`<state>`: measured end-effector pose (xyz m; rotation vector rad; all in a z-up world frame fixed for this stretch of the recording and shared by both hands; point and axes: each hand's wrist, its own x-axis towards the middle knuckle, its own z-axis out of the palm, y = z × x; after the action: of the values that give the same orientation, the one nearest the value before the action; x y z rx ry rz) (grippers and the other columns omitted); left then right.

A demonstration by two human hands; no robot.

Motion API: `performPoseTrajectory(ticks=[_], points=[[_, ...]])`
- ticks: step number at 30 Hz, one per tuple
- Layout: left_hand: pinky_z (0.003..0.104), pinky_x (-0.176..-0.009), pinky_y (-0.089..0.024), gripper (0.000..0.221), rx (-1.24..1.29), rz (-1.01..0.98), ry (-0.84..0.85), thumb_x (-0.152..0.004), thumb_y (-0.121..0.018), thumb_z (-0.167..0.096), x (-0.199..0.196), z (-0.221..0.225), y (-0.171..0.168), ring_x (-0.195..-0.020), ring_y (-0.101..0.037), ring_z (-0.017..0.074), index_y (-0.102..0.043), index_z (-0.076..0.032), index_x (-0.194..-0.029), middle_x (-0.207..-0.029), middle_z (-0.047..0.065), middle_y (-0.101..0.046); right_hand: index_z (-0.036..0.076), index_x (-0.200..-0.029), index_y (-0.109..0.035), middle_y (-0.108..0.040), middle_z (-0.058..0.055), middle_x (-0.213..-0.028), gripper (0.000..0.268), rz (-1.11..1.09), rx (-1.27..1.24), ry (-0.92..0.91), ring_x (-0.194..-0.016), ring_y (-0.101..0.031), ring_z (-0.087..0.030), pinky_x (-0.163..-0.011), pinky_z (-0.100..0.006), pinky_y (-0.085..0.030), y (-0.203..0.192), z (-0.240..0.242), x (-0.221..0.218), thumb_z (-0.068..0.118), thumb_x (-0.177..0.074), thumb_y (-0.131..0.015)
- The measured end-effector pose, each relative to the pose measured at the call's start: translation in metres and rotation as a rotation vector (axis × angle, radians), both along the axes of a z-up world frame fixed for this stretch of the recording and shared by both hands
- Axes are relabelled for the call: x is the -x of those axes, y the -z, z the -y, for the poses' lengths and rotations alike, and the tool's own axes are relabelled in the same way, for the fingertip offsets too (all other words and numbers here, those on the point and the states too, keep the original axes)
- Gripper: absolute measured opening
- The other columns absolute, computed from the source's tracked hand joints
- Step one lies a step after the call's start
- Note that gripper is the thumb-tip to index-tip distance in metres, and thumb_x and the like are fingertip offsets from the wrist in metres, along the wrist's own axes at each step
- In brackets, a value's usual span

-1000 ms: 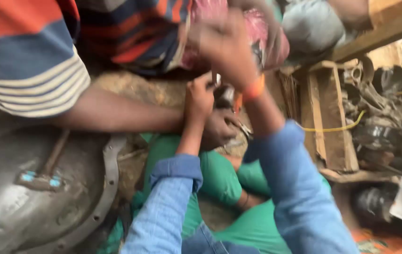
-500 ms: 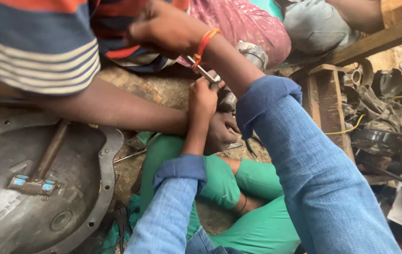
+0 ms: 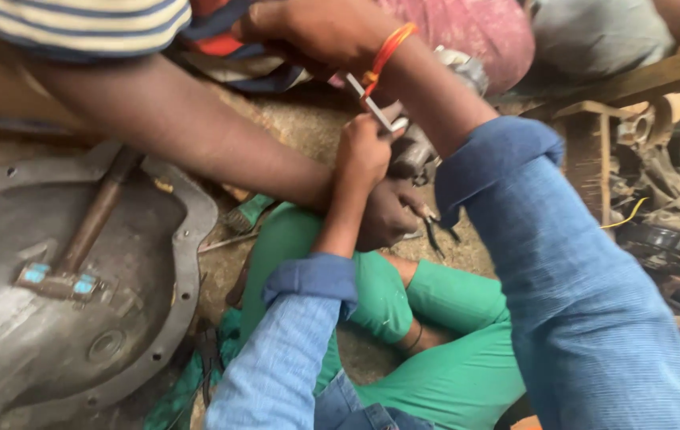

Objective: Disassembling and repairing a motorcycle starter motor using hand tools.

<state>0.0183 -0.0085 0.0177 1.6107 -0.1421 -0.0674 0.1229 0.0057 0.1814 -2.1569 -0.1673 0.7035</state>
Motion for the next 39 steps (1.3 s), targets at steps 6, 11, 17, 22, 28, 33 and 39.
performPoseTrajectory(ticks=[6, 11, 17, 22, 28, 33, 39], points=[[0.041, -0.082, -0.056, 0.034, 0.091, 0.029, -0.034, -0.084, -0.076, -0.01, 0.001, 0.001, -0.007, -0.101, -0.072, 0.0381, -0.073, -0.006, -0.117, -0.104, 0.019, -0.076, 0.006, -0.087, -0.069, -0.057, 0.006, -0.067, 0.022, 0.332, 0.118, -0.51, -0.059, -0.056, -0.007, -0.051, -0.027, -0.044, 0.002, -0.002, -0.002, 0.028, -0.091, -0.064], [0.042, -0.08, -0.056, 0.032, 0.051, -0.033, -0.015, -0.082, -0.08, -0.013, 0.001, 0.0, 0.008, -0.097, -0.072, 0.0385, -0.074, -0.005, -0.112, -0.101, 0.019, -0.076, 0.008, -0.08, -0.07, -0.056, 0.004, -0.063, 0.033, 0.006, 0.064, -0.366, -0.056, -0.05, -0.01, -0.05, -0.03, -0.041, 0.012, -0.006, -0.005, 0.036, -0.096, -0.065], [0.042, -0.079, -0.056, 0.034, 0.085, 0.012, -0.108, -0.077, -0.083, -0.015, -0.016, 0.014, 0.039, -0.096, -0.072, 0.0378, -0.073, -0.005, -0.108, -0.1, 0.02, -0.076, 0.007, -0.076, -0.066, -0.054, 0.001, -0.06, 0.056, 0.045, 0.094, -0.199, -0.05, -0.05, -0.011, -0.046, -0.031, -0.04, -0.009, 0.001, 0.006, 0.058, -0.099, -0.06], [0.045, -0.078, -0.055, 0.031, 0.037, 0.002, -0.098, -0.076, -0.085, -0.017, -0.02, 0.02, 0.04, -0.094, -0.072, 0.0391, -0.072, -0.003, -0.1, -0.096, 0.022, -0.075, 0.004, -0.073, -0.066, -0.058, 0.001, -0.06, 0.056, 0.192, -0.066, -0.196, -0.054, -0.052, -0.009, -0.049, -0.029, -0.042, 0.025, 0.009, 0.003, 0.051, -0.103, -0.062], [0.05, -0.074, -0.054, 0.012, -0.083, 0.159, -0.037, -0.082, -0.073, -0.009, -0.002, 0.008, -0.004, -0.088, -0.069, 0.0441, -0.072, -0.003, -0.093, -0.087, 0.024, -0.071, 0.005, -0.078, -0.06, -0.05, 0.004, -0.068, 0.04, 0.233, -0.423, 0.054, -0.06, -0.045, -0.007, -0.054, -0.029, -0.035, 0.011, 0.048, 0.042, 0.031, -0.108, -0.068], [0.051, -0.071, -0.054, 0.012, -0.07, 0.219, 0.087, -0.087, -0.067, -0.013, 0.0, 0.006, -0.01, -0.088, -0.07, 0.0437, -0.074, -0.004, -0.092, -0.086, 0.024, -0.07, 0.007, -0.076, -0.056, -0.048, 0.004, -0.067, 0.039, 0.253, -0.604, 0.241, -0.057, -0.043, -0.006, -0.051, -0.028, -0.031, 0.006, 0.071, 0.06, 0.028, -0.106, -0.067], [0.051, -0.087, -0.051, 0.035, -0.23, -0.001, 0.117, -0.091, -0.067, -0.029, 0.044, -0.006, -0.042, -0.107, -0.067, 0.0416, -0.065, -0.01, -0.12, -0.112, 0.021, -0.071, 0.005, -0.077, -0.06, -0.048, 0.003, -0.066, 0.039, 0.287, -0.652, 0.189, -0.055, -0.038, -0.006, -0.05, -0.028, -0.026, 0.0, 0.071, 0.056, 0.033, -0.105, -0.067]])
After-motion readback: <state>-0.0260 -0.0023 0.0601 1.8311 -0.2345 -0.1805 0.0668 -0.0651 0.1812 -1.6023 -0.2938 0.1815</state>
